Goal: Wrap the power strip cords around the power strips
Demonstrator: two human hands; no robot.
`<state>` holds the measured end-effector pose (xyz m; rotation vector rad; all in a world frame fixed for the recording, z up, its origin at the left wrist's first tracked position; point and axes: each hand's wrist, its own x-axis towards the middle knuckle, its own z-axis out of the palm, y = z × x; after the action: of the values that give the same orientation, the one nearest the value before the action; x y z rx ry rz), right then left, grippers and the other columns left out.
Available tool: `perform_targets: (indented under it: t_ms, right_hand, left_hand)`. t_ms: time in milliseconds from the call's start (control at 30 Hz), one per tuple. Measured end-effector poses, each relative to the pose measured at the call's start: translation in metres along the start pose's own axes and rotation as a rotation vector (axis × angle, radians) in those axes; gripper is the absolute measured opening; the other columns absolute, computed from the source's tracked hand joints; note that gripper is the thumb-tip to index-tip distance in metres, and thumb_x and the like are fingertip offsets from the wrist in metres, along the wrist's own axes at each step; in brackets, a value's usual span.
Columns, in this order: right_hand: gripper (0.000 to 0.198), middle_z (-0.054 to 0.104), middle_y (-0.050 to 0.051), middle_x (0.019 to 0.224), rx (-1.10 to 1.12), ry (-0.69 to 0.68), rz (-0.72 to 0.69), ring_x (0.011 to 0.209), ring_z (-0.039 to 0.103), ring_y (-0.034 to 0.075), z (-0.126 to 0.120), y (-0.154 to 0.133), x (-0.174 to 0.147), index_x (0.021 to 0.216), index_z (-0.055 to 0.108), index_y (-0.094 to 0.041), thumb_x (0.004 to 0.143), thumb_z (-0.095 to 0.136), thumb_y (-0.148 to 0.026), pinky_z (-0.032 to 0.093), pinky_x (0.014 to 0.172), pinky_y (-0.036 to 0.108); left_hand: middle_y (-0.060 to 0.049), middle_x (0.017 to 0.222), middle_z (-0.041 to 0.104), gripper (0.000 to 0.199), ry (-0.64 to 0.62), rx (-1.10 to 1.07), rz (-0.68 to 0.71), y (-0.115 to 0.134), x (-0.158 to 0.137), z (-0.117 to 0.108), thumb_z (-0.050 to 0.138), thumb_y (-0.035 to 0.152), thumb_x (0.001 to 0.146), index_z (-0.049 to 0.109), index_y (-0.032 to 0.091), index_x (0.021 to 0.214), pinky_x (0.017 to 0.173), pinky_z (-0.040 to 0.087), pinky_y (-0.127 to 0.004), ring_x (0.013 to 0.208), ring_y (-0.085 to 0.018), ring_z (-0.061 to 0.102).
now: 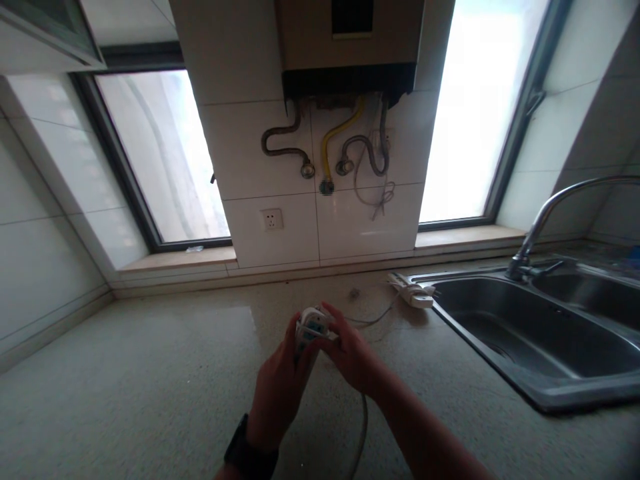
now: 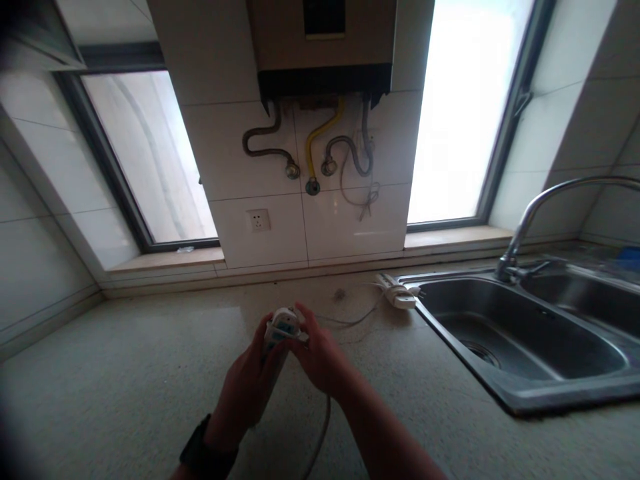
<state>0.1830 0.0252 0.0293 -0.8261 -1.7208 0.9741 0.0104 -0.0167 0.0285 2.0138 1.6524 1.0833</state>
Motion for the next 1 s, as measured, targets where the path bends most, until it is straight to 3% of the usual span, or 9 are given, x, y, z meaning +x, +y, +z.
perform_targets:
  t_ms: [133,300,433,567,767,900,1000]
  right_hand:
    - [0.061,0.061,0.015,0.136,0.088,-0.043,0.023,0.081,0.071,0.016,0.004,0.001,0.000,0.149,0.034,-0.027,0.094,0.061,-0.030,0.056,0.081,0.035]
    - [0.070,0.062,0.015,0.138,0.291,-0.088,0.032,0.116,0.065,0.023,0.005,0.006,0.004,0.149,0.036,-0.024,0.089,0.068,-0.036,0.048,0.100,0.042]
    - [0.075,0.067,0.013,0.131,0.402,-0.144,0.049,0.125,0.060,0.023,0.001,0.008,0.007,0.149,0.038,-0.020,0.085,0.074,-0.036,0.038,0.111,0.044]
    - [0.075,0.071,0.011,0.123,0.468,-0.177,0.072,0.119,0.064,0.023,-0.005,0.004,0.007,0.148,0.042,-0.020,0.084,0.076,-0.038,0.039,0.110,0.045]
    - [0.068,0.078,0.008,0.104,0.469,-0.104,0.150,0.105,0.070,0.024,-0.007,0.002,0.009,0.134,0.060,-0.019,0.072,0.085,-0.033,0.051,0.097,0.040]
    - [0.063,0.075,0.007,0.111,0.448,-0.068,0.098,0.088,0.072,0.018,-0.007,0.008,0.009,0.123,0.067,-0.020,0.065,0.090,-0.026,0.054,0.078,0.026]
    - [0.075,0.070,0.007,0.118,0.435,-0.097,0.065,0.067,0.067,0.010,-0.009,0.012,0.007,0.133,0.060,-0.022,0.066,0.091,-0.031,0.050,0.060,0.019]
  left_hand:
    - [-0.014,0.137,0.062,0.061,0.019,-0.028,-0.030,0.000,0.002,-0.002,0.036,0.056,0.101,0.025,0.030,0.155,0.088,0.052,-0.044,0.117,-0.032,0.066]
    - [-0.014,0.131,0.066,0.060,0.015,-0.221,-0.064,-0.004,0.005,-0.004,0.039,0.053,0.100,0.032,0.027,0.154,0.087,0.053,-0.042,0.110,-0.030,0.069]
    - [-0.013,0.125,0.068,0.063,-0.065,-0.549,-0.129,-0.002,0.003,-0.004,0.046,0.055,0.097,0.036,0.027,0.152,0.070,0.058,-0.035,0.083,-0.023,0.073]
    - [-0.008,0.105,0.068,0.070,-0.165,-0.780,-0.277,0.003,-0.001,-0.007,0.048,0.062,0.093,0.032,0.029,0.153,0.052,0.056,-0.031,0.057,-0.015,0.065]
    - [0.000,0.082,0.063,0.073,-0.249,-0.878,-0.369,0.008,-0.008,-0.015,0.052,0.068,0.089,0.039,0.028,0.148,0.049,0.056,-0.028,0.053,-0.016,0.066]
    - [0.001,0.073,0.064,0.080,-0.316,-0.921,-0.416,0.006,-0.013,-0.014,0.052,0.072,0.086,0.034,0.027,0.150,0.047,0.055,-0.029,0.052,-0.019,0.067]
    - [0.000,0.072,0.065,0.077,-0.366,-0.975,-0.402,0.002,-0.015,-0.009,0.051,0.073,0.086,0.040,0.023,0.144,0.046,0.053,-0.027,0.051,-0.017,0.065]
